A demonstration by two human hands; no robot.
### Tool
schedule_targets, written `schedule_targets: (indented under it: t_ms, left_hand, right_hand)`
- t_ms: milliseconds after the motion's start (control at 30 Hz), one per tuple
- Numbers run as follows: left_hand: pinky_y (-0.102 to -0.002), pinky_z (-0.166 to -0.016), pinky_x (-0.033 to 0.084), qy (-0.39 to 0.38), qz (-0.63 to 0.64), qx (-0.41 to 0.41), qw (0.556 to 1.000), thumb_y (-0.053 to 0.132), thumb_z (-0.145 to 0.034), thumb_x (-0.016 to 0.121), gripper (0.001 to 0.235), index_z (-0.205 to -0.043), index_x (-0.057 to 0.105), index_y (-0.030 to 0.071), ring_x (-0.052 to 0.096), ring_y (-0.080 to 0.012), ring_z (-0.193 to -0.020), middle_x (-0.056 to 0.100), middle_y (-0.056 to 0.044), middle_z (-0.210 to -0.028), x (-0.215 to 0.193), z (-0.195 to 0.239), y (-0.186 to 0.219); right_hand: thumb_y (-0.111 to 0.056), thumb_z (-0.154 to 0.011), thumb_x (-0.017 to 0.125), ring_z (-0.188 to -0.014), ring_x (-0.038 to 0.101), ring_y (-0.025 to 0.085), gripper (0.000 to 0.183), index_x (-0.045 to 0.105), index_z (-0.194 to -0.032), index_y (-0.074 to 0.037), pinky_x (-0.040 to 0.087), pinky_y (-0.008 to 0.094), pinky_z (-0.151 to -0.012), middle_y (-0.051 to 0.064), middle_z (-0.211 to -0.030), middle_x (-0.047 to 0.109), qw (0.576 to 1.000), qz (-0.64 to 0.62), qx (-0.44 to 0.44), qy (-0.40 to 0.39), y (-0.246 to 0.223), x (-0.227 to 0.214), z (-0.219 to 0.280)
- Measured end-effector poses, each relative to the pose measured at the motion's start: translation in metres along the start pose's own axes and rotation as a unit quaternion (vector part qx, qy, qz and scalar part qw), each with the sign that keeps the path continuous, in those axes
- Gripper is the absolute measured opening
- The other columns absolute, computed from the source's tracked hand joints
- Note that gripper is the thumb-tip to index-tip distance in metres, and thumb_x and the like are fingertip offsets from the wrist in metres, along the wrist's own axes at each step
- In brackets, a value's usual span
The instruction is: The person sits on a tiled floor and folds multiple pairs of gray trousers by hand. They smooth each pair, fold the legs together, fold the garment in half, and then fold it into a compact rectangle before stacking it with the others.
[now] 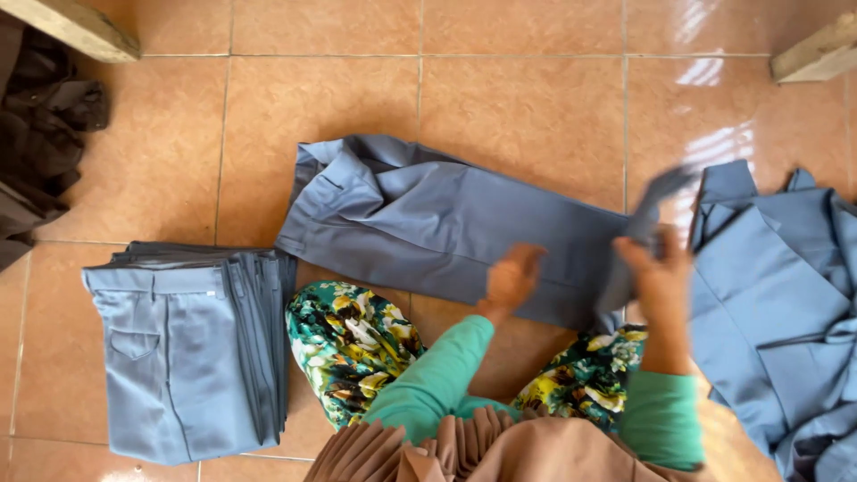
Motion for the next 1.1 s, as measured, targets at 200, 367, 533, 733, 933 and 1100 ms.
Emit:
schedule_targets:
  t_ms: [200, 367, 533, 733, 933, 1100]
  left_hand:
    - [-0.043, -0.093, 0.055, 0.426, -0.172, -0.014, 0.888, 0.004, -0.092, 0.061, 0.036, -0.124, 0.059, 0.02, 0.058, -0.0304, -0.12, 0.059, -0.006, -0.123, -0.221, -0.039, -0.094]
    - [-0.056, -0.085, 0.061, 0.329, -0.165, -0.271, 0.89, 0.046, -0.082, 0.085, 0.084, -0.145, 0.04, 0.014, 0.066, -0.0387, -0.111, 0.051, -0.013, -0.13, -0.305, -0.067, -0.222]
    - [-0.029, -0.036, 0.056, 0.242, 0.041, -0.306, 0.92, 0.047, -0.081, 0.086, 0.033, -0.096, 0.075, 0.02, 0.068, -0.0158, -0.043, 0.067, -0.001, -0.062, -0.36, -0.094, -0.277]
    - [-0.027, -0.037, 0.061, 0.388, 0.3, -0.203, 0.848, 0.026, -0.095, 0.075, 0.019, -0.102, 0.068, 0.009, 0.073, -0.0211, -0.051, 0.064, -0.009, -0.072, -0.446, -0.097, -0.237]
    - [-0.047, -0.084, 0.061, 0.464, -0.091, -0.101, 0.875, 0.025, -0.086, 0.081, 0.066, -0.141, 0.049, 0.008, 0.068, -0.0427, -0.098, 0.052, -0.028, -0.124, -0.379, -0.101, -0.306]
    - [-0.027, -0.078, 0.053, 0.402, 0.229, -0.036, 0.886, 0.021, -0.095, 0.075, 0.034, -0.123, 0.06, 0.009, 0.06, -0.0189, -0.078, 0.052, -0.013, -0.108, -0.203, -0.076, -0.188]
  right_hand:
    - [-0.015, -0.088, 0.081, -0.119, 0.052, 0.066, 0.044, 0.055, -0.12, 0.0, 0.061, 0.061, -0.062, 0.042, -0.16, 0.017, 0.96, 0.106, -0.032, -0.258, 0.091, 0.159, 0.043]
    - [-0.042, -0.092, 0.074, -0.135, 0.051, 0.049, 0.056, 0.057, -0.142, -0.023, 0.048, 0.058, -0.108, 0.027, -0.164, 0.027, 0.897, 0.336, -0.063, -0.28, 0.155, 0.164, 0.031]
    - [-0.031, -0.095, 0.072, -0.134, 0.053, 0.044, 0.049, 0.06, -0.141, -0.019, 0.05, 0.056, -0.106, 0.029, -0.162, 0.031, 0.902, 0.323, -0.061, -0.279, 0.149, 0.157, 0.034]
    - [-0.025, -0.095, 0.071, -0.136, 0.05, 0.045, 0.044, 0.064, -0.138, -0.021, 0.051, 0.053, -0.106, 0.023, -0.16, 0.039, 0.907, 0.313, -0.055, -0.276, 0.128, 0.154, 0.043]
    - [-0.016, -0.094, 0.074, -0.11, 0.069, 0.037, 0.027, 0.076, -0.119, -0.026, 0.057, 0.048, -0.094, 0.009, -0.128, 0.07, 0.926, 0.33, -0.171, -0.064, 0.178, 0.08, -0.021]
    - [-0.035, -0.097, 0.072, -0.102, 0.071, 0.041, 0.039, 0.07, -0.133, -0.019, 0.053, 0.056, -0.089, 0.018, -0.114, 0.073, 0.862, 0.477, -0.135, 0.107, 0.262, -0.032, -0.086]
Point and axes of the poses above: each hand's wrist, its own z-axis away from the middle knuckle, its own x-axis out of the palm, y = z × x, the point moved 3 cm from there along -z, towards the middle knuckle
